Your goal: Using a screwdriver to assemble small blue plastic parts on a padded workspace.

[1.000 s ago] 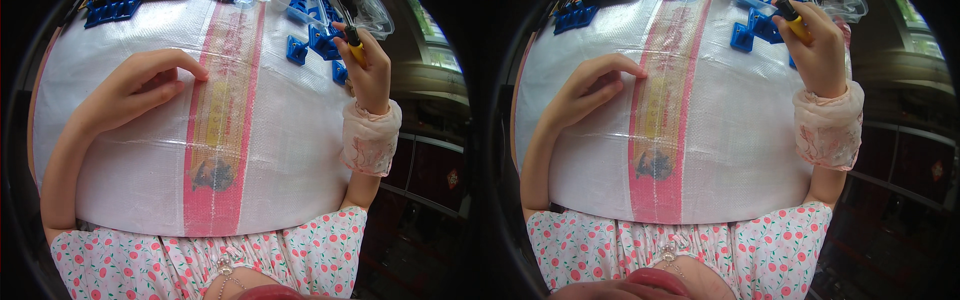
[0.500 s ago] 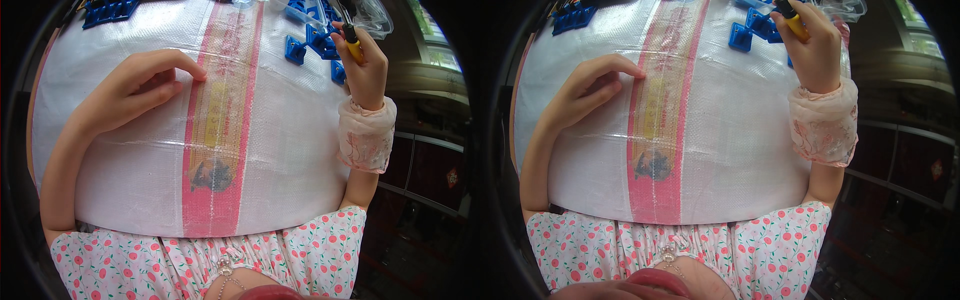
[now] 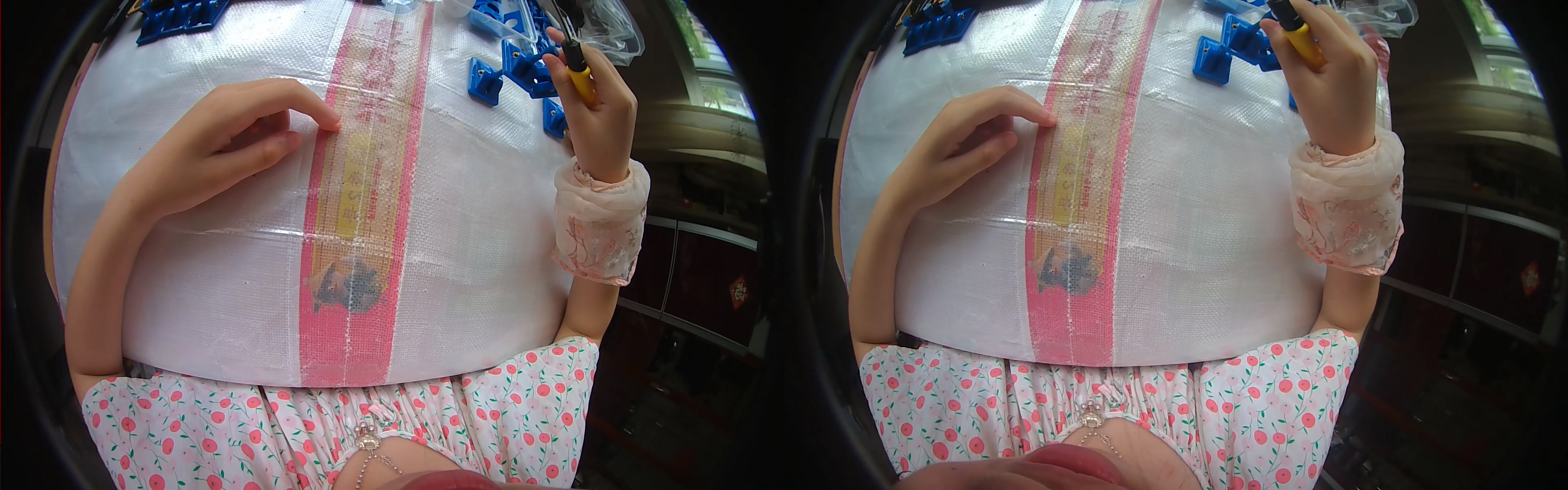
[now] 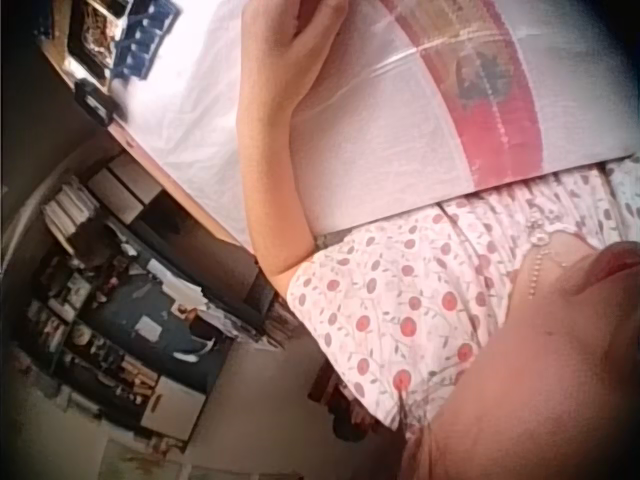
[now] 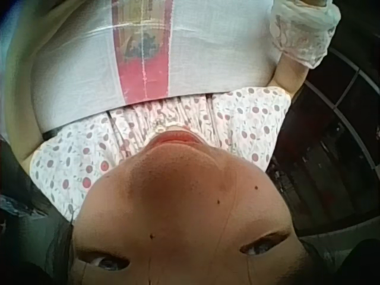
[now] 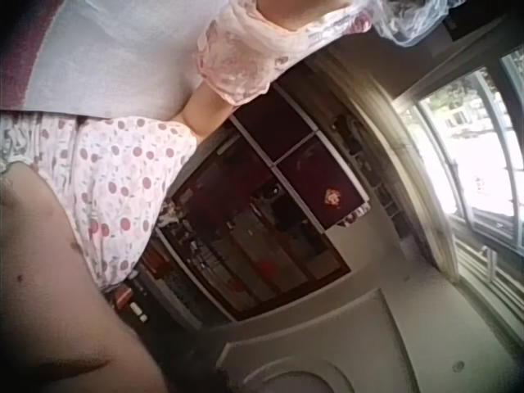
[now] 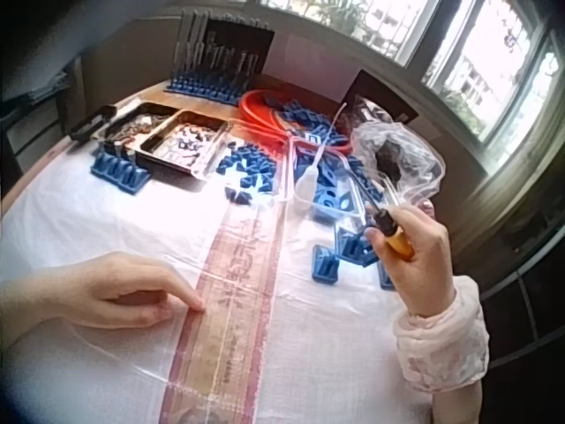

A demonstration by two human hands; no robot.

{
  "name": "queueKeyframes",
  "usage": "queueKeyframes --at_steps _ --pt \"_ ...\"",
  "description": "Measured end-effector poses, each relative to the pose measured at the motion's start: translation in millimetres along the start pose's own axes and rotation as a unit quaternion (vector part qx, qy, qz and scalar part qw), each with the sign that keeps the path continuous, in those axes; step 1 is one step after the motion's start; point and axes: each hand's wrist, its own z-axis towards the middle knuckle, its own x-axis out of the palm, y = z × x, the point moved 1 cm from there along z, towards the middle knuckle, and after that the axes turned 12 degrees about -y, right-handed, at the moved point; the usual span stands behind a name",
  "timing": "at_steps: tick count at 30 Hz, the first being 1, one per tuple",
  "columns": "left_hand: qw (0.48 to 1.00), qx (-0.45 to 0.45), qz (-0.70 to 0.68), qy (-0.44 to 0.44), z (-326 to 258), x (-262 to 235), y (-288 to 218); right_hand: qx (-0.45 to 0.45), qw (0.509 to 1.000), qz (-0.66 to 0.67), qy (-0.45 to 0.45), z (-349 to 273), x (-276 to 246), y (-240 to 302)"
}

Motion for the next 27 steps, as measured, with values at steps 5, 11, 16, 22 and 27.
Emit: queueKeyframes --at_steps 5,11,16,22,27 --pt "1.0 0.003 -0.005 0.001 -0.1 0.1 0.1 0.016 1.0 0.016 0.01 -0.7 -1.5 -6.8" --pt "1.0 -0.002 0.009 0.011 1.1 0.3 2.2 0.012 1.0 0.002 0.02 -2.1 0.2 8.5" --pt "1.0 0.011 0.011 0.015 5.2 2.0 -0.1 0.042 0.999 0.013 0.004 -5.8 0.1 9.9" --pt "1.0 0.02 -0.009 0.002 4.6 1.0 -2.2 0.033 0.999 0.024 -0.026 2.6 -8.0 16.2" --pt "1.0 0.017 0.004 -0.002 4.3 1.9 -0.4 0.064 0.997 0.013 -0.042 -0.9 -0.4 14.3"
